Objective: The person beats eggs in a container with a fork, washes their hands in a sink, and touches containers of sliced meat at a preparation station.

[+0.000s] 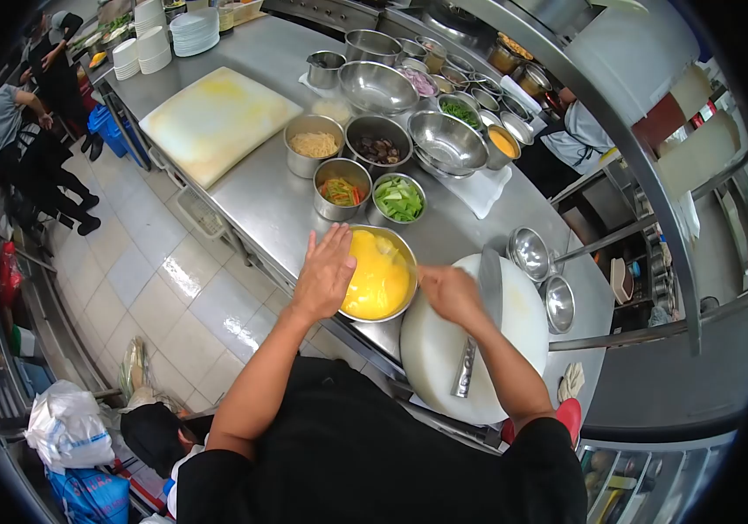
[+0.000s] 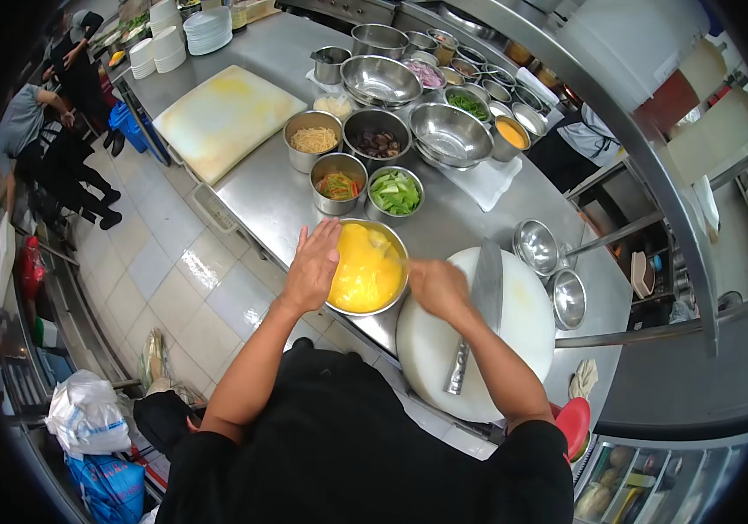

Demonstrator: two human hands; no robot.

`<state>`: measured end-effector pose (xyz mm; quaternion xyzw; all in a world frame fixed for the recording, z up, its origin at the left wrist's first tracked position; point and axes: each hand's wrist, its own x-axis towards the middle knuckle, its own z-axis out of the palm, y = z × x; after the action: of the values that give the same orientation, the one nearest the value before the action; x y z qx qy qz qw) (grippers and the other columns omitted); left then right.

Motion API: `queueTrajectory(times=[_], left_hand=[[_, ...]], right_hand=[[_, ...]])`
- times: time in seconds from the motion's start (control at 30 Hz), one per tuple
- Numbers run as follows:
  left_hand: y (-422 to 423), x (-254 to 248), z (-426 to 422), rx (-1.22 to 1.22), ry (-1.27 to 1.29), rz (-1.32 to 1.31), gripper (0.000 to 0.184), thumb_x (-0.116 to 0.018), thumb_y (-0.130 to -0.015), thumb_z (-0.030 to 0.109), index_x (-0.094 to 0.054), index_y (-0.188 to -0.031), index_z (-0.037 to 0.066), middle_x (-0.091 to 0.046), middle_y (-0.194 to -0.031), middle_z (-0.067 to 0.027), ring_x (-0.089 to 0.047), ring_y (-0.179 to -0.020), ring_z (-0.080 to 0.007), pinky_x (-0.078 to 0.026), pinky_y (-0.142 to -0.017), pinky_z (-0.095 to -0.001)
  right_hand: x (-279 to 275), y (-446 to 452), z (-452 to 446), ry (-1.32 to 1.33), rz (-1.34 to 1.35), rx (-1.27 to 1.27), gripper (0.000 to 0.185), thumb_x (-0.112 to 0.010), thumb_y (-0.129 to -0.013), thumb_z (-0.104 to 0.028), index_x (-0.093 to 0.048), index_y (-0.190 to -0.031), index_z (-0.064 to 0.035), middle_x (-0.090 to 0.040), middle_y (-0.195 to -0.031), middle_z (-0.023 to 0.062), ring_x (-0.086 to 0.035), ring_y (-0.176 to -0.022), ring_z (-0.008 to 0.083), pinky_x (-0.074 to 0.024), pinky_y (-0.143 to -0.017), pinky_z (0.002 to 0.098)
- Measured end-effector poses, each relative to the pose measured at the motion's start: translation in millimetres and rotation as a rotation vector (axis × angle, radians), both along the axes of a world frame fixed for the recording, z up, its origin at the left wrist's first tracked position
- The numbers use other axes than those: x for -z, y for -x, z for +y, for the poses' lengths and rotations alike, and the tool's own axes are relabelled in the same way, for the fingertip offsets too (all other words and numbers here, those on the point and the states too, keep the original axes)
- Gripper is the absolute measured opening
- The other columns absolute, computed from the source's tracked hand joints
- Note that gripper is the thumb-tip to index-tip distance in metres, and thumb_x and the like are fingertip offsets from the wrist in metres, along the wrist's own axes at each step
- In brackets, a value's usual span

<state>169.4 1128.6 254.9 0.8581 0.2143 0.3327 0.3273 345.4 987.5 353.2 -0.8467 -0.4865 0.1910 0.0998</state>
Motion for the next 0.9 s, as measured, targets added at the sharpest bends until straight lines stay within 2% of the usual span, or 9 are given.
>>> queueTrajectory(times=[0.1, 0.23, 0.3, 0.4, 0.5, 0.6, 0.77, 0.83, 0.9], left_hand=[[-1, 0, 3, 0.003, -0.003, -0.006, 0.060, -0.027, -0.100, 0.039, -0.044, -0.130, -0.010, -0.043, -0.138, -0.0240, -0.033, -0.134, -0.0370, -0.012, -0.113, -0.0512], [-1, 0, 3, 0.000, -0.014, -0.004, 0.059, -0.027, -0.100, 0.039, -0.044, -0.129, -0.010, -0.043, -0.137, -0.0241, -0.033, -0.134, -0.0371, -0.012, -0.113, -0.0514], [-1, 0, 3, 0.002, -0.012, -0.006, 0.060, -0.027, -0.100, 0.039, -0.044, -0.129, -0.010, -0.043, -0.137, -0.0242, -0.033, -0.134, -0.0371, -0.012, -0.112, -0.0514], [0, -1, 3, 0.003, -0.005, -0.014, 0.060, -0.027, -0.100, 0.039, -0.044, -0.129, -0.010, -0.043, -0.137, -0.0244, -0.033, -0.134, -0.0370, -0.012, -0.112, -0.0515], [0, -1, 2, -0.004, -0.001, -0.013, 0.060, -0.026, -0.100, 0.039, -0.044, -0.130, -0.010, -0.043, -0.137, -0.0244, -0.033, -0.134, -0.0369, -0.012, -0.112, -0.0515], [-1, -1, 3, 0.000, -0.009, -0.006, 0.060, -0.026, -0.100, 0.039, -0.043, -0.130, -0.010, -0.043, -0.137, -0.0243, -0.033, -0.134, -0.0367, -0.012, -0.112, -0.0516], [-2, -3, -2, -0.019, 0.015, 0.018, 0.059, -0.024, -0.100, 0.038, -0.042, -0.131, -0.009, -0.040, -0.140, -0.0237, -0.030, -0.136, -0.0365, -0.009, -0.113, -0.0525], [-4, -5, -4, -0.102, 0.159, -0.132, 0.055, -0.031, -0.100, 0.037, -0.049, -0.126, -0.007, -0.050, -0.130, -0.0246, -0.043, -0.127, -0.0358, -0.024, -0.110, -0.0467], [-5, -6, 21, -0.133, 0.327, -0.110, 0.050, -0.039, -0.098, 0.036, -0.054, -0.121, -0.006, -0.057, -0.119, -0.0237, -0.051, -0.117, -0.0342, -0.034, -0.102, -0.0424]], right_hand=[[16, 4, -12, -0.003, 0.352, -0.344, 0.022, -0.057, -0.086, -0.019, -0.070, -0.104, -0.0177, -0.067, -0.085, 0.0148, -0.065, -0.076, 0.0303, -0.0502, -0.071, 0.0389], [13, -5, -1, -0.040, 0.002, -0.073, 0.025, -0.053, -0.086, -0.018, -0.070, -0.104, -0.0179, -0.068, -0.090, 0.0137, -0.065, -0.079, 0.0307, -0.0503, -0.073, 0.0416], [33, -5, -11, -0.064, 0.106, -0.402, 0.025, -0.053, -0.086, -0.018, -0.070, -0.103, -0.0185, -0.067, -0.088, 0.0153, -0.064, -0.078, 0.0329, -0.0503, -0.071, 0.0422], [30, -11, -8, -0.088, 0.351, -0.262, 0.023, -0.054, -0.087, -0.020, -0.070, -0.103, -0.0164, -0.067, -0.087, 0.0149, -0.064, -0.077, 0.0320, -0.0505, -0.071, 0.0397], [21, -9, -6, -0.005, -0.035, -0.120, 0.020, -0.056, -0.088, -0.023, -0.071, -0.099, -0.0144, -0.068, -0.084, 0.0135, -0.065, -0.073, 0.0282, -0.0501, -0.070, 0.0364], [29, -8, -12, -0.157, 0.561, -0.191, 0.021, -0.054, -0.087, -0.020, -0.070, -0.097, -0.0130, -0.067, -0.086, 0.0153, -0.064, -0.078, 0.0310, -0.0500, -0.070, 0.0405], [40, -14, -12, -0.106, 0.086, -0.340, 0.022, -0.055, -0.087, -0.022, -0.071, -0.098, -0.0129, -0.067, -0.084, 0.0156, -0.063, -0.077, 0.0327, -0.0498, -0.072, 0.0408], [26, -9, -9, -0.115, 0.450, -0.185, 0.022, -0.055, -0.086, -0.021, -0.070, -0.098, -0.0117, -0.067, -0.084, 0.0155, -0.063, -0.077, 0.0332, -0.0495, -0.071, 0.0410], [19, -9, -4, -0.088, 0.265, -0.138, 0.022, -0.056, -0.087, -0.022, -0.070, -0.098, -0.0109, -0.067, -0.084, 0.0156, -0.064, -0.077, 0.0326, -0.0494, -0.071, 0.0396]])
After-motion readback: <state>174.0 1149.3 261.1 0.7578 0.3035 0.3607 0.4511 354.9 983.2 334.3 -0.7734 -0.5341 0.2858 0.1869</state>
